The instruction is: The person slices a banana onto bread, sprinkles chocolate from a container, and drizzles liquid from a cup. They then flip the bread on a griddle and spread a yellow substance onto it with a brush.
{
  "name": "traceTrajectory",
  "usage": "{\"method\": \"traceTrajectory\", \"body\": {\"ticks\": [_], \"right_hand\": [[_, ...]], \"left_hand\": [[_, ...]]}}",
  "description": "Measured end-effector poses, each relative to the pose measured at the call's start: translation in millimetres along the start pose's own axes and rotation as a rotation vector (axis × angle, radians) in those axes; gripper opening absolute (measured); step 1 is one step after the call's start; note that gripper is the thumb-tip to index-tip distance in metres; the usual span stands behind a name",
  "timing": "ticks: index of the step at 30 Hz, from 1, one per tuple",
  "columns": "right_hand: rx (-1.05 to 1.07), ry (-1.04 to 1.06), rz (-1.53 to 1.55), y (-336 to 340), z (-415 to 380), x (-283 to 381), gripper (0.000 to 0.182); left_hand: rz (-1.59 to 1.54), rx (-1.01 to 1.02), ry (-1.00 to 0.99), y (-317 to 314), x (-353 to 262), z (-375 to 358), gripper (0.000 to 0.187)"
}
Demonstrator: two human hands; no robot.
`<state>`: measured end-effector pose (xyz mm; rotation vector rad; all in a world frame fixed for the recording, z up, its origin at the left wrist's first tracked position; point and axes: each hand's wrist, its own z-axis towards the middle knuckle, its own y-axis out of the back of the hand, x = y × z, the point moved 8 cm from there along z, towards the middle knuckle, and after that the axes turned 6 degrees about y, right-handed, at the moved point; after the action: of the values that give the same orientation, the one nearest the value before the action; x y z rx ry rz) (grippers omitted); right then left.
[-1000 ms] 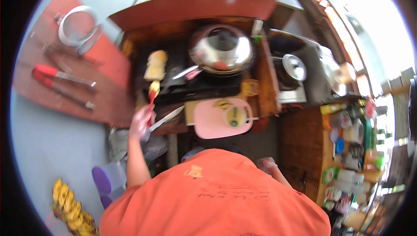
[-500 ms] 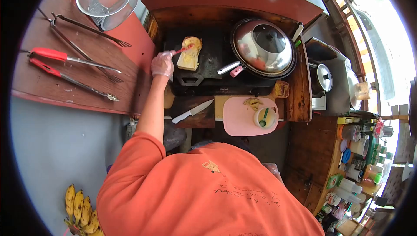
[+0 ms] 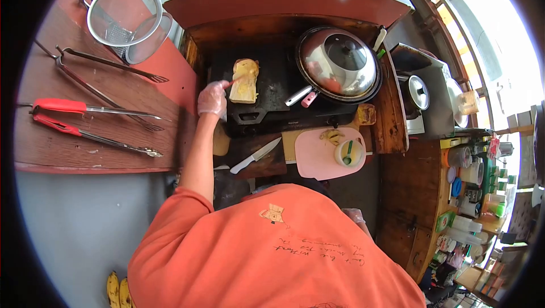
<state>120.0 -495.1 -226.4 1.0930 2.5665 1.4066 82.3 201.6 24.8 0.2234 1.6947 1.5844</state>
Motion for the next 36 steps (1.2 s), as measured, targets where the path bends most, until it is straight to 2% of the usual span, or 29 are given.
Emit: {"method": "traceTrajectory", "body": {"ticks": [2,4,6,7,10,11,12,13,14,16,18,20,21,23,24,26,27,29,31,32,33,34,35,36], "right_hand": [[-0.056,0.005,0.040,4,-5,11,0.009],[-0.120,0.011,0.074,21,-6,20,0.008],[0.137,-0.295,0.519,40,-13,26,0.010],[0.072,-0.141,0.225,42,-8,29,0.012],[0.146,-0.146,0.217,29,-4,22,0.012],[0.149,-0.147,0.219,26,-4,25,0.012],[0.182,-0.087,0.081,24,1,31,0.014],[0.210,-0.029,-0.059,24,5,35,0.017],[0.196,-0.038,-0.062,25,5,37,0.017],[0.389,-0.145,-0.048,31,6,29,0.024],[0.275,-0.175,-0.081,27,10,15,0.027],[0.130,-0.145,0.053,37,8,20,0.027],[0.257,-0.174,-0.040,34,11,24,0.026],[0.287,-0.153,-0.037,36,11,28,0.027],[0.329,-0.121,-0.039,35,11,30,0.027],[0.247,-0.143,-0.045,35,8,21,0.027],[0.179,-0.157,-0.047,38,9,15,0.028],[0.173,-0.159,-0.009,30,14,1,0.028],[0.181,-0.183,0.064,22,9,-3,0.028],[0.196,-0.202,0.098,28,3,1,0.028],[0.176,-0.247,0.264,-5,9,-24,0.027],[0.106,-0.182,0.271,6,2,-19,0.028],[0.222,-0.203,0.159,12,3,-14,0.030],[0.164,-0.107,0.094,17,4,-15,0.031]], "left_hand": [[0.014,-0.078,0.006,3,1,14,0.032],[0.104,-0.143,-0.145,-1,-5,21,0.034],[0.136,-0.160,-0.141,6,-8,7,0.033],[0.124,-0.111,-0.168,7,-6,3,0.033],[0.181,-0.034,-0.190,2,-6,12,0.032],[0.154,-0.163,-0.218,4,-7,21,0.033],[0.125,-0.297,-0.247,10,-9,25,0.033],[0.165,-0.198,-0.224,3,-11,31,0.034],[0.153,-0.165,-0.243,-6,-7,30,0.034],[0.092,-0.084,-0.291,-7,-11,17,0.035],[0.102,-0.001,-0.244,7,-15,4,0.032],[0.087,-0.013,-0.203,18,-12,6,0.030],[0.081,-0.018,-0.221,11,-8,12,0.030],[0.072,-0.161,-0.207,3,2,25,0.029],[0.068,-0.168,-0.218,5,5,23,0.029],[0.085,-0.053,-0.255,-1,6,8,0.030],[0.082,-0.059,-0.260,11,0,-2,0.030],[0.096,0.091,-0.177,28,-2,-24,0.031],[0.156,0.027,-0.257,24,3,-13,0.032],[0.072,-0.068,-0.252,21,7,-5,0.031],[0.044,-0.147,-0.229,14,11,5,0.038],[0.045,-0.107,-0.200,20,-5,1,0.037],[0.101,-0.088,-0.222,5,2,4,0.038],[0.123,-0.109,-0.274,2,2,-4,0.032]]}}
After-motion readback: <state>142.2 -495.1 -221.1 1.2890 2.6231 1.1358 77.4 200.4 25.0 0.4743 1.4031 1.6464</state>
